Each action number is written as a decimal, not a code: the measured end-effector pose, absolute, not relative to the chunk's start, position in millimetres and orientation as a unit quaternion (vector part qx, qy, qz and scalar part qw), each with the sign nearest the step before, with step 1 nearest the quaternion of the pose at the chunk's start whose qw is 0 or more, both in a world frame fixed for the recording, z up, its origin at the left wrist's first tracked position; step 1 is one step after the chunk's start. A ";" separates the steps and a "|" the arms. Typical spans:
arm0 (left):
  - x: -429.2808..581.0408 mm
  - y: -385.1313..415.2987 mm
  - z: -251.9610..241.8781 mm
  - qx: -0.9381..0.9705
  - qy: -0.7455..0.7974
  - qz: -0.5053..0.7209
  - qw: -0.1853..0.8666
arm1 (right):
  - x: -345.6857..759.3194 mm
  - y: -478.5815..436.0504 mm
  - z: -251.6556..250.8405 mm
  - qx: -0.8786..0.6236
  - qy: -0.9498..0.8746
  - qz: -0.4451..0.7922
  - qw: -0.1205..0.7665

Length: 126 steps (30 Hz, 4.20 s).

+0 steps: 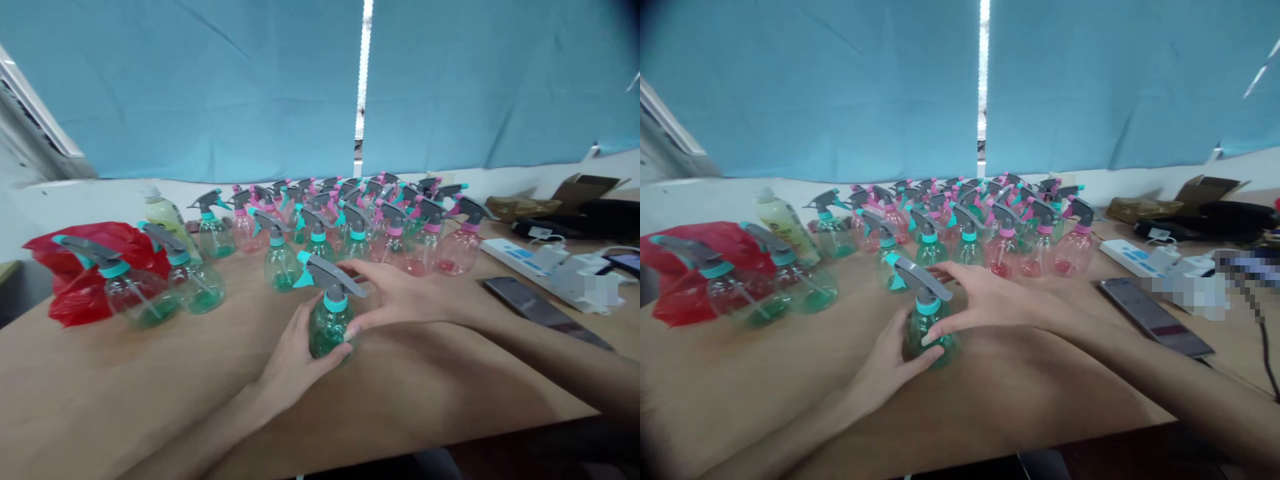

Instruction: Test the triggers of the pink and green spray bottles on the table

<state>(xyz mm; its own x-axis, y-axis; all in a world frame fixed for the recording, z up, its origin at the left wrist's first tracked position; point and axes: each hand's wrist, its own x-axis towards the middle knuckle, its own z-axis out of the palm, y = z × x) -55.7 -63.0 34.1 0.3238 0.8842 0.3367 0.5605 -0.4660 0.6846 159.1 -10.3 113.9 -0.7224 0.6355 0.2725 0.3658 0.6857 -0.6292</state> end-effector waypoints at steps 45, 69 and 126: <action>-36.8 -11.8 1.8 0.897 0.421 0.122 0.059 | 168.8 37.6 74.5 -0.332 -0.761 0.313 0.462; -35.5 -10.6 3.9 0.900 0.414 0.125 0.060 | 166.7 35.1 68.5 -0.331 -0.718 0.378 0.482; -35.1 -11.5 1.2 0.907 0.409 0.103 0.014 | 167.4 37.8 63.6 -0.311 -0.735 0.357 0.485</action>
